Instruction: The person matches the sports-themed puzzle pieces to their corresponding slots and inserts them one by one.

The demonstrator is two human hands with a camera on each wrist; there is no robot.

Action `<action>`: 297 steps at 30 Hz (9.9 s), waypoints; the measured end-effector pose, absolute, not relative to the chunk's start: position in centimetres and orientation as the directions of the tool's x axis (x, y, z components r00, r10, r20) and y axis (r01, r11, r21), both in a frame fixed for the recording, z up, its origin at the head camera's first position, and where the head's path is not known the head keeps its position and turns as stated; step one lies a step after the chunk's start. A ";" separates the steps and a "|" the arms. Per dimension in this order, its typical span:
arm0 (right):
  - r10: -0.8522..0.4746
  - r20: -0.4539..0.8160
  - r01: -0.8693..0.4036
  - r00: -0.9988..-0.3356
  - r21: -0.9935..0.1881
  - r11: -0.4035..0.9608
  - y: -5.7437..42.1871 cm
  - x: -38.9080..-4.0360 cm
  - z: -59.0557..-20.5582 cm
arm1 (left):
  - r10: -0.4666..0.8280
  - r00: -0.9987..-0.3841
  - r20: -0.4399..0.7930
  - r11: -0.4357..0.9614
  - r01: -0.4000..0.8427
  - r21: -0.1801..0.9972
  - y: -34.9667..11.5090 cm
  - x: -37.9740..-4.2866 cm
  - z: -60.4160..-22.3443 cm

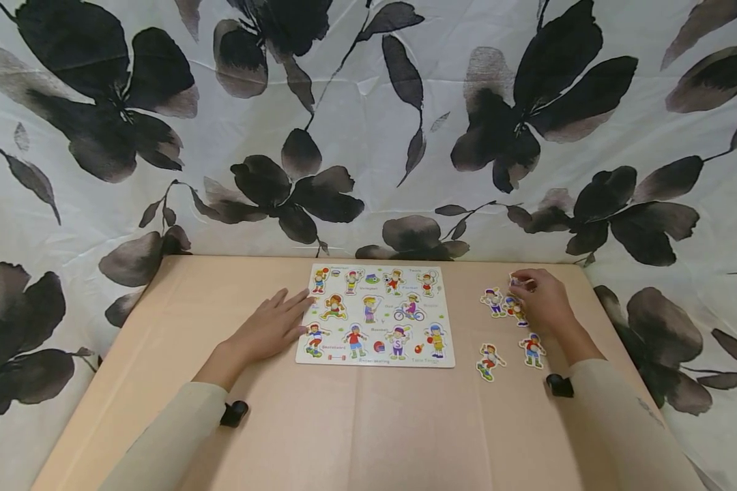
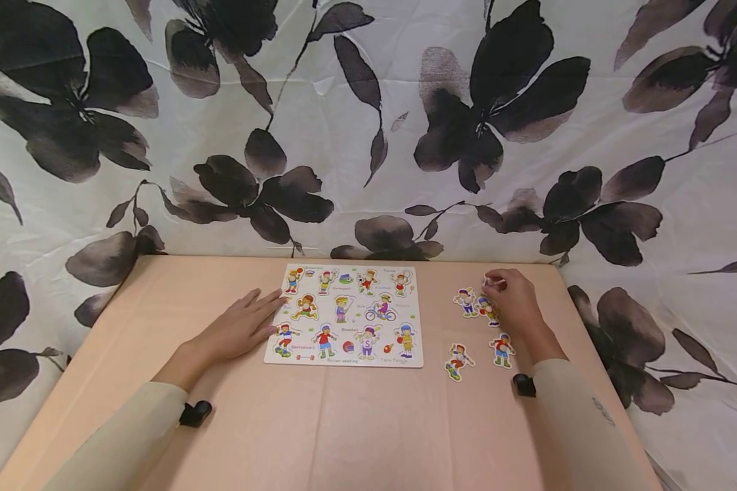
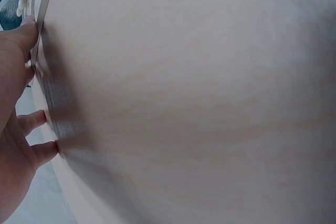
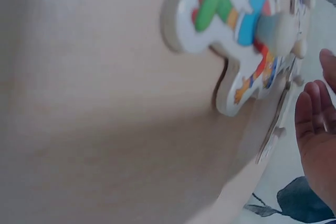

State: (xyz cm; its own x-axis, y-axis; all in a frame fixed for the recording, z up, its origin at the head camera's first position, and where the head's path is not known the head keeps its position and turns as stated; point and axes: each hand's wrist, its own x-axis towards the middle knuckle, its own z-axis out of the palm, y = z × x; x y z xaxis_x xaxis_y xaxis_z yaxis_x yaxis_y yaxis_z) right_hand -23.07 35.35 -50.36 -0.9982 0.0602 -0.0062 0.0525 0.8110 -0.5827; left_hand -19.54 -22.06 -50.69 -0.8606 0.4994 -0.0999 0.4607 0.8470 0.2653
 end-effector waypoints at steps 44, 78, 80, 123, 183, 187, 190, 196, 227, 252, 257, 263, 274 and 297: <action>0.041 0.080 -0.010 -0.996 -0.548 0.836 31.5 -24.2 -49.0 | 0.501 -0.858 -0.112 0.849 0.462 0.256 -22.2 -19.7 -50.8; -0.332 0.065 -0.309 -0.941 -0.568 0.763 16.4 -25.4 -48.5 | 0.483 -0.871 -0.090 0.855 0.447 0.264 -21.7 -20.0 -51.3; -0.358 0.055 -0.324 -0.932 -0.568 0.757 15.4 -25.3 -48.5 | 0.484 -0.871 -0.086 0.854 0.448 0.266 -21.7 -20.1 -51.2; -0.446 -0.065 -0.335 -0.893 -0.566 0.753 10.0 -23.9 -49.6 | 0.480 -0.873 -0.087 0.857 0.445 0.261 -21.5 -19.4 -51.4; 0.182 0.051 0.130 -0.982 -0.516 0.847 40.1 -24.5 -52.4 | 0.479 -0.873 -0.094 0.860 0.446 0.246 -21.7 -19.7 -51.2; 0.220 0.037 0.171 -0.975 -0.514 0.841 40.0 -24.7 -52.7 | 0.481 -0.871 -0.094 0.859 0.448 0.248 -21.6 -19.7 -51.3; 0.250 0.016 0.206 -0.968 -0.518 0.830 39.8 -24.7 -52.7 | 0.482 -0.871 -0.093 0.858 0.448 0.250 -21.5 -19.7 -51.3; 0.248 0.023 0.201 -0.969 -0.514 0.834 39.8 -24.6 -52.4 | 0.481 -0.872 -0.094 0.860 0.448 0.246 -21.3 -19.7 -51.1; -0.101 0.140 -0.159 -0.985 -0.516 0.842 30.5 -23.0 -49.2 | 0.478 -0.875 -0.083 0.859 0.445 0.252 -21.5 -19.9 -51.5; -0.286 0.006 -0.238 -0.958 -0.567 0.788 20.0 -23.2 -50.0 | 0.475 -0.876 -0.088 0.862 0.442 0.248 -21.4 -19.7 -51.2; -0.330 0.009 -0.279 -0.944 -0.554 0.784 18.3 -23.4 -50.0 | 0.478 -0.874 -0.086 0.859 0.445 0.253 -21.5 -19.7 -51.3; -0.359 0.007 -0.307 -0.933 -0.535 0.787 17.3 -23.5 -50.4 | 0.481 -0.873 -0.082 0.857 0.448 0.254 -21.6 -19.8 -51.5; -0.374 -0.045 -0.299 -0.927 -0.516 0.803 16.3 -23.8 -50.4 | 0.478 -0.874 -0.082 0.858 0.445 0.255 -21.6 -19.7 -51.5; -0.387 -0.096 -0.303 -0.917 -0.464 0.832 16.1 -24.5 -50.1 | 0.493 -0.867 -0.076 0.851 0.462 0.250 -21.5 -20.0 -51.6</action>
